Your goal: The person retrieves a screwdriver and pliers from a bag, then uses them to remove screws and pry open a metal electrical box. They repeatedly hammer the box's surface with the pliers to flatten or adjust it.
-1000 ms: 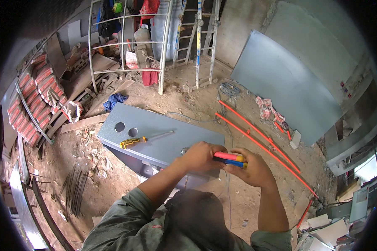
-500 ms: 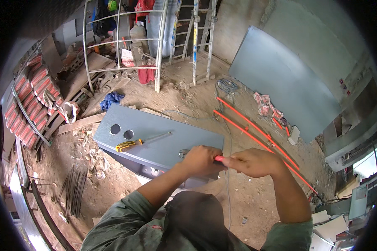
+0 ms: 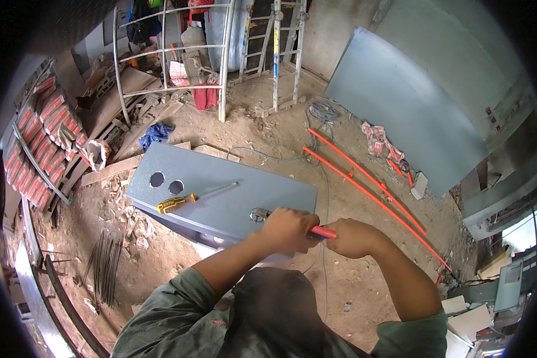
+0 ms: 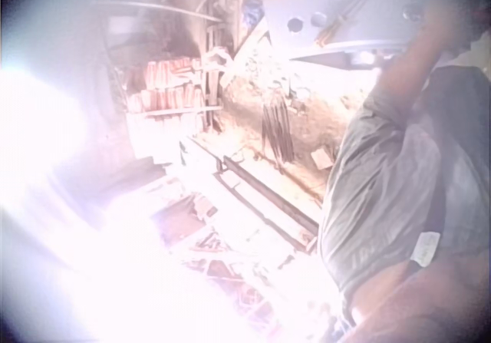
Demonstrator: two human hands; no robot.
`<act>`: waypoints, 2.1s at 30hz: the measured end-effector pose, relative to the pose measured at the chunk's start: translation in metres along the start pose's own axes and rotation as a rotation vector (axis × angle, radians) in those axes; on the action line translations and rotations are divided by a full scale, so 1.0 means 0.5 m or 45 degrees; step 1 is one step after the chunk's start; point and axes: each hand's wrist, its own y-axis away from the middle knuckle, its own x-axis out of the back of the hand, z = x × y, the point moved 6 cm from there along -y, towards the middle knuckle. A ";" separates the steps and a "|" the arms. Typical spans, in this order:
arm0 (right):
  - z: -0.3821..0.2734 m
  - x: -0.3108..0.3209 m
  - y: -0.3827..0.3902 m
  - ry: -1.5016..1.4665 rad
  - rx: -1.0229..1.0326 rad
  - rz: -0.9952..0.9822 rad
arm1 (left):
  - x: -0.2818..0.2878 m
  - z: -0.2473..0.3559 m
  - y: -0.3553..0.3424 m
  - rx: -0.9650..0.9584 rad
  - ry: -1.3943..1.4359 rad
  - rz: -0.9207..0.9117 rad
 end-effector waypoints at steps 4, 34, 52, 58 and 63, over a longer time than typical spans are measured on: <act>0.009 -0.009 -0.006 -0.052 0.023 0.008 | -0.017 -0.003 0.002 -0.044 -0.032 -0.012; -0.081 0.028 0.010 -0.193 -0.119 -0.159 | 0.044 0.009 0.076 -0.179 -0.028 0.512; 0.027 -0.111 0.000 -1.798 1.160 0.601 | -0.014 -0.004 0.048 -0.150 -0.160 0.590; 0.027 -0.144 -0.053 -1.869 1.957 0.557 | -0.011 0.001 0.049 -0.161 -0.156 0.563; -0.031 -0.086 -0.055 -2.245 1.705 0.867 | 0.005 -0.009 0.041 -0.120 -0.146 0.483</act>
